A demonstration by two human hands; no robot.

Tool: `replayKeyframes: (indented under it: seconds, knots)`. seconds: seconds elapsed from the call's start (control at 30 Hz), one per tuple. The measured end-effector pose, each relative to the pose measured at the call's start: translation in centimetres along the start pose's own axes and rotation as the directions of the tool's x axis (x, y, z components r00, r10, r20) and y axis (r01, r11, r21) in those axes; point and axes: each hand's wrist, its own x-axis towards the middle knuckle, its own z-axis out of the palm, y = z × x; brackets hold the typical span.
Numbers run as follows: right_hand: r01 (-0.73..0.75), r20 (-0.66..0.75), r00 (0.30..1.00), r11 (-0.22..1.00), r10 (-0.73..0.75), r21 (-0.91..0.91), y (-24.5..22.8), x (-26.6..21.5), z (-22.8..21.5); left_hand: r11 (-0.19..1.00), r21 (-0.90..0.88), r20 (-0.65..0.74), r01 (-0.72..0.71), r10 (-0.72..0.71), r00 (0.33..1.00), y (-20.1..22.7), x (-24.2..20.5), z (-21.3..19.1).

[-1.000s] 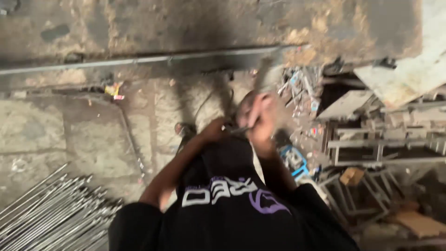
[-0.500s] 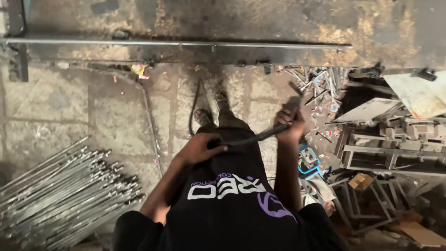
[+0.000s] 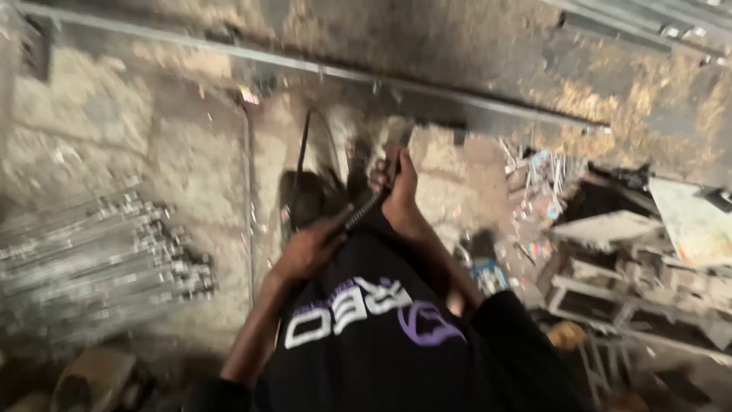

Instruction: The person picks up a metal rod and places it on a workbench. They then use a welding torch to weld the rod, creating bright sparks. The person continues to weld different sections of the rod while occasionally adjusting its position.

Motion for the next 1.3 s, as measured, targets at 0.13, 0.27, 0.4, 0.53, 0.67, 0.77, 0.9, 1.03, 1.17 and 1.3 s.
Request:
replayKeyframes:
  seconds: [0.13, 0.27, 0.4, 0.53, 0.67, 0.77, 0.9, 1.03, 1.17, 1.3]
  knots:
    - [0.029, -0.007, 1.0, 0.999, -0.029, -0.037, 0.1, -1.0, 0.1, 0.996, 0.063, -0.085, -0.059, 0.064, 0.994, 0.9, 0.5, -1.3]
    - [-0.027, 0.015, 1.0, 1.0, 0.026, 0.014, 0.8, 1.7, -1.7, 1.0, 0.001, 0.017, -0.012, 0.012, 1.0, -1.3, 0.7, -1.5]
    - [0.012, -0.029, 1.0, 1.0, -0.012, -0.014, 1.7, 0.2, 1.4, 0.99, -0.124, -0.027, -0.068, 0.065, 0.998, -2.1, 0.7, -2.0]
    - [0.015, -0.118, 0.993, 0.999, -0.021, -0.052, 1.6, 1.0, 2.5, 0.991, -0.104, -0.05, -0.087, 0.083, 0.995, -1.7, 0.1, -2.4]
    - [0.036, -0.129, 0.991, 0.996, -0.046, -0.084, 2.5, 0.9, 2.3, 0.994, -0.032, 0.057, 0.106, -0.104, 0.993, 0.1, 0.6, -4.0]
    - [0.016, -0.136, 0.99, 0.994, -0.031, -0.11, 2.6, 1.8, 2.4, 0.995, -0.092, 0.013, 0.03, -0.029, 0.999, -0.4, 0.7, -4.0]
    - [-0.004, -0.144, 0.99, 0.996, -0.009, -0.09, 3.5, 2.2, 0.0, 0.995, -0.045, 0.051, 0.085, -0.083, 0.995, 0.1, 0.1, -4.0]
    - [0.007, -0.107, 0.994, 0.996, -0.017, -0.091, 3.2, 2.2, 0.8, 0.994, -0.022, 0.045, 0.109, -0.108, 0.993, 0.6, 0.4, -4.1]
    - [0.017, -0.091, 0.995, 0.994, -0.028, -0.111, 2.9, 2.1, 1.5, 0.99, -0.062, 0.048, 0.126, -0.123, 0.991, 0.1, 0.4, -3.9]
    - [-0.011, -0.082, 0.997, 0.997, 0.005, -0.079, 2.8, 2.0, 1.3, 0.994, -0.031, 0.016, 0.101, -0.101, 0.995, 0.6, 0.3, -4.0]
